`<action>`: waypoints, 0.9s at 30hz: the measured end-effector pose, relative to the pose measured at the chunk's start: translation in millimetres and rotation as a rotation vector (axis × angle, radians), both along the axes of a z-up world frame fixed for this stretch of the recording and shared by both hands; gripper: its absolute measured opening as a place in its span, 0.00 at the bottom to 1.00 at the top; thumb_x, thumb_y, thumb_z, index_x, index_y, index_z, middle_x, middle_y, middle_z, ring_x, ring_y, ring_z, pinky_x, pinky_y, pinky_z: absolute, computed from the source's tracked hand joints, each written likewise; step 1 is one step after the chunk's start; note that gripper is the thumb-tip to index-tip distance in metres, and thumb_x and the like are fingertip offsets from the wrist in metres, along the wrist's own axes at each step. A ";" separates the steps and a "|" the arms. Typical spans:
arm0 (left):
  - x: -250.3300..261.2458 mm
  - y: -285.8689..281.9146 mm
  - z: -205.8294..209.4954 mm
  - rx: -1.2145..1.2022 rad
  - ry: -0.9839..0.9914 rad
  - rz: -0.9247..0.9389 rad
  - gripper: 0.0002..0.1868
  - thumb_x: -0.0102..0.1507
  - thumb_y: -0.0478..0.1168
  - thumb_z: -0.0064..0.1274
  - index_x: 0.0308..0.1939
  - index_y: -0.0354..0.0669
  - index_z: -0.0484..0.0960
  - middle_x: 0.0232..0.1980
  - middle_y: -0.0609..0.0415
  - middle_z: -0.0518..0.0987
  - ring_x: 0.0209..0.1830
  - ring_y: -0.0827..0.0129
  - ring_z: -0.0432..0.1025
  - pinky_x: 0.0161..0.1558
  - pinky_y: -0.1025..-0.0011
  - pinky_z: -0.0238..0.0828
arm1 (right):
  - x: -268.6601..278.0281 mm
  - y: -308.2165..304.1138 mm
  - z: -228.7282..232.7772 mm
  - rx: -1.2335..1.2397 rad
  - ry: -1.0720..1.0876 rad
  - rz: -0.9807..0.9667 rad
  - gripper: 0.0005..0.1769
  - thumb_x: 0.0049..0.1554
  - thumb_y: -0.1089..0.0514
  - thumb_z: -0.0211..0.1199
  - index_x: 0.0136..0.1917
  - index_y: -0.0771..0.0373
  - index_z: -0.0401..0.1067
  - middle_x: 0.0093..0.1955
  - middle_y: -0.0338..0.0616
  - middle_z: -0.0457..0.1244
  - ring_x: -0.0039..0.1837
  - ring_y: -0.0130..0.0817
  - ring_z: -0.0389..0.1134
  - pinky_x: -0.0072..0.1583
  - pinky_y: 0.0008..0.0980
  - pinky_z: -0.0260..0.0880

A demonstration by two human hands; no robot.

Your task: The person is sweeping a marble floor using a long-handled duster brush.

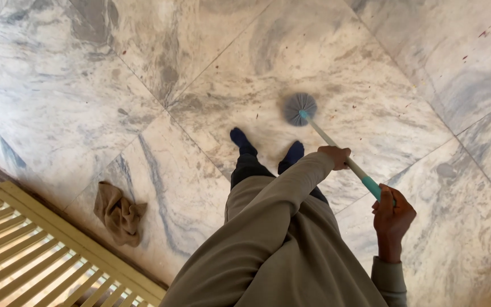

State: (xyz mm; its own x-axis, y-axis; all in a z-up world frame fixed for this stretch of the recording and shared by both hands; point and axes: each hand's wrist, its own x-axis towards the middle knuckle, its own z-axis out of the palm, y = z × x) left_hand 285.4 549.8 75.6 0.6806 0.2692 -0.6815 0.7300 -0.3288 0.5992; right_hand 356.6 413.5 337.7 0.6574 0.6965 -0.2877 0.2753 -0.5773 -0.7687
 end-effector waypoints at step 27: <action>-352.2 168.1 -20.7 0.145 0.184 0.775 0.47 0.63 0.52 0.61 0.79 0.67 0.48 0.51 0.47 0.82 0.48 0.52 0.78 0.42 0.52 0.76 | -221.8 233.5 -103.2 -0.129 0.560 0.350 0.19 0.66 0.51 0.57 0.63 0.63 0.75 0.29 0.36 0.61 0.29 0.20 0.58 0.32 0.25 0.58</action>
State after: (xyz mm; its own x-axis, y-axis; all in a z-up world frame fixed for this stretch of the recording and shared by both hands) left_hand -66.8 717.8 54.9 0.1443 0.7129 -0.6862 0.8650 0.2460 0.4374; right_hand 134.8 647.0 234.4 0.1264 0.7784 -0.6149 0.0424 -0.6236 -0.7806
